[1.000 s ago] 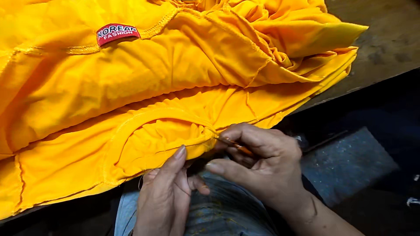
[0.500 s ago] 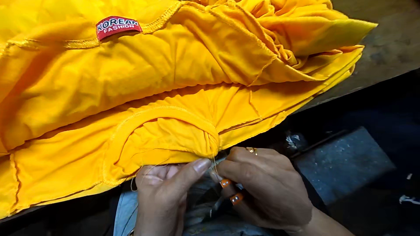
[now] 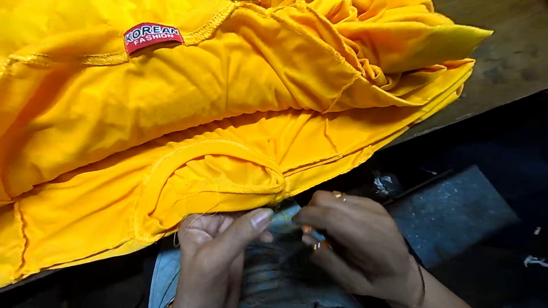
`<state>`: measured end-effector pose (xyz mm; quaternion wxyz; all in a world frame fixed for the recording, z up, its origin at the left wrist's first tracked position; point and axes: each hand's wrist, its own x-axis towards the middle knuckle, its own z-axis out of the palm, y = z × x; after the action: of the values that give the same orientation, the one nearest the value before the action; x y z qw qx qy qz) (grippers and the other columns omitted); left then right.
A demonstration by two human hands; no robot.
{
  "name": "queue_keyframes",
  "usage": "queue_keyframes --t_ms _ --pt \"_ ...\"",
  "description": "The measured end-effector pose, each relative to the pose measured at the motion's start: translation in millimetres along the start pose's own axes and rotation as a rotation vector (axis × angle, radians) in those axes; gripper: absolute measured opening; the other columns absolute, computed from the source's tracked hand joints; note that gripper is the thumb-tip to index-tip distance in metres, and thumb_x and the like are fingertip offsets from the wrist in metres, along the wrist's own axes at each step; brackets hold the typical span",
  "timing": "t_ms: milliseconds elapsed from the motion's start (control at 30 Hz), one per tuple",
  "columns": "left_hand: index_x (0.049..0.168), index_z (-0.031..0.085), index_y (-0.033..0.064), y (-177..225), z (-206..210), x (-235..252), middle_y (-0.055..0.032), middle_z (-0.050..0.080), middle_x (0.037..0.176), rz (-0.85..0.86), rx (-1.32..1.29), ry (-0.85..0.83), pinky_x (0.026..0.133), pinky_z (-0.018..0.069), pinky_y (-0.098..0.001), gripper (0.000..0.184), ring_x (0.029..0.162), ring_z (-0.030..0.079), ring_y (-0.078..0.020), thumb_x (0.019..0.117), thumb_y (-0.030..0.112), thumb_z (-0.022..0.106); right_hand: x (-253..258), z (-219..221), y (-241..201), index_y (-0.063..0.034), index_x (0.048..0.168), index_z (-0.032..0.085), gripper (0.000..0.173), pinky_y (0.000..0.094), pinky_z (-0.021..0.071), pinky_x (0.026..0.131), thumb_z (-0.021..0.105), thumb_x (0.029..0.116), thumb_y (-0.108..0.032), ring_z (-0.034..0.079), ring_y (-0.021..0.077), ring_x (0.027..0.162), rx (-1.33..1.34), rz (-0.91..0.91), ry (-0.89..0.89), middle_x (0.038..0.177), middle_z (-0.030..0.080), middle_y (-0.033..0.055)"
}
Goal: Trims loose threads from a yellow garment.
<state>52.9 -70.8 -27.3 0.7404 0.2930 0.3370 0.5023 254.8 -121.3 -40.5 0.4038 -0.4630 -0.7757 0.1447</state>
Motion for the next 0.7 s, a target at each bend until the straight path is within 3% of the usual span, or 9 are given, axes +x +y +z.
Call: queue_keyframes --t_ms 67,167,333,400,500,567,700 --pt "0.097 0.074 0.0000 -0.1 4.7 2.1 -0.0187 0.073 0.088 0.035 -0.008 0.045 0.064 0.0628 -0.0324 0.012 0.068 0.072 -0.0189 0.0861 0.004 0.078 4.9 -5.3 0.4 -0.0036 0.108 0.070 0.025 0.0172 0.0475 0.063 0.055 0.1005 -0.022 0.056 0.0022 0.073 0.077 0.071 0.073 0.084 0.061 -0.0015" --pt "0.101 0.072 -0.0005 -0.8 5.0 3.4 -0.0200 0.072 0.089 0.117 -0.019 0.047 0.065 0.0629 -0.0331 0.017 0.069 0.072 -0.0200 0.0852 -0.004 0.075 14.1 -7.8 -2.8 -0.0010 0.110 0.069 0.018 0.0158 0.0536 0.064 0.061 0.0949 -0.006 0.061 0.0015 0.076 0.244 0.178 0.189 0.091 0.067 -0.0013" --pt "0.096 0.072 0.0028 -2.0 1.1 6.0 -0.0153 0.070 0.077 0.217 0.055 0.029 0.050 0.0543 -0.0222 0.019 0.056 0.063 -0.0113 0.0801 -0.005 0.079 28.7 -4.6 -9.4 0.0007 0.106 0.070 0.017 0.0144 0.0526 0.060 0.063 0.0904 0.001 0.060 0.0012 0.071 0.334 0.227 0.257 0.089 0.067 -0.0018" --pt "0.093 0.072 0.0042 -2.7 0.1 6.6 -0.0134 0.068 0.072 0.234 0.105 0.032 0.050 0.0526 -0.0211 0.018 0.054 0.061 -0.0101 0.0791 -0.004 0.080 35.1 -2.7 -12.9 0.0017 0.103 0.070 0.013 0.0152 0.0556 0.064 0.067 0.0906 -0.001 0.063 0.0024 0.076 0.333 0.201 0.242 0.091 0.068 -0.0002" --pt "0.093 0.073 0.0055 -3.4 0.4 5.6 -0.0137 0.071 0.076 0.258 0.159 0.061 0.056 0.0587 -0.0266 0.020 0.060 0.067 -0.0137 0.0769 -0.002 0.082 44.0 1.2 -16.9 -0.0014 0.094 0.070 0.014 0.0125 0.0514 0.056 0.077 0.0875 -0.012 0.060 -0.0008 0.069 0.298 0.226 0.230 0.082 0.066 -0.0034" --pt "0.096 0.072 0.0078 -3.1 0.4 5.4 -0.0122 0.072 0.079 0.265 0.174 0.064 0.061 0.0614 -0.0292 0.025 0.064 0.069 -0.0148 0.0759 -0.001 0.084 47.8 4.1 -18.3 -0.0012 0.091 0.072 0.011 0.0117 0.0498 0.055 0.078 0.0851 -0.008 0.059 -0.0008 0.067 0.285 0.244 0.230 0.080 0.066 -0.0025" --pt "0.097 0.073 0.0069 -4.4 -4.2 6.4 -0.0133 0.072 0.079 0.273 0.159 0.019 0.056 0.0598 -0.0265 0.022 0.061 0.068 -0.0143 0.0785 -0.001 0.082 49.1 9.5 -18.2 0.0007 0.088 0.070 0.006 0.0128 0.0533 0.060 0.068 0.0827 0.004 0.063 0.0016 0.071 0.275 0.213 0.232 0.080 0.067 0.0005"
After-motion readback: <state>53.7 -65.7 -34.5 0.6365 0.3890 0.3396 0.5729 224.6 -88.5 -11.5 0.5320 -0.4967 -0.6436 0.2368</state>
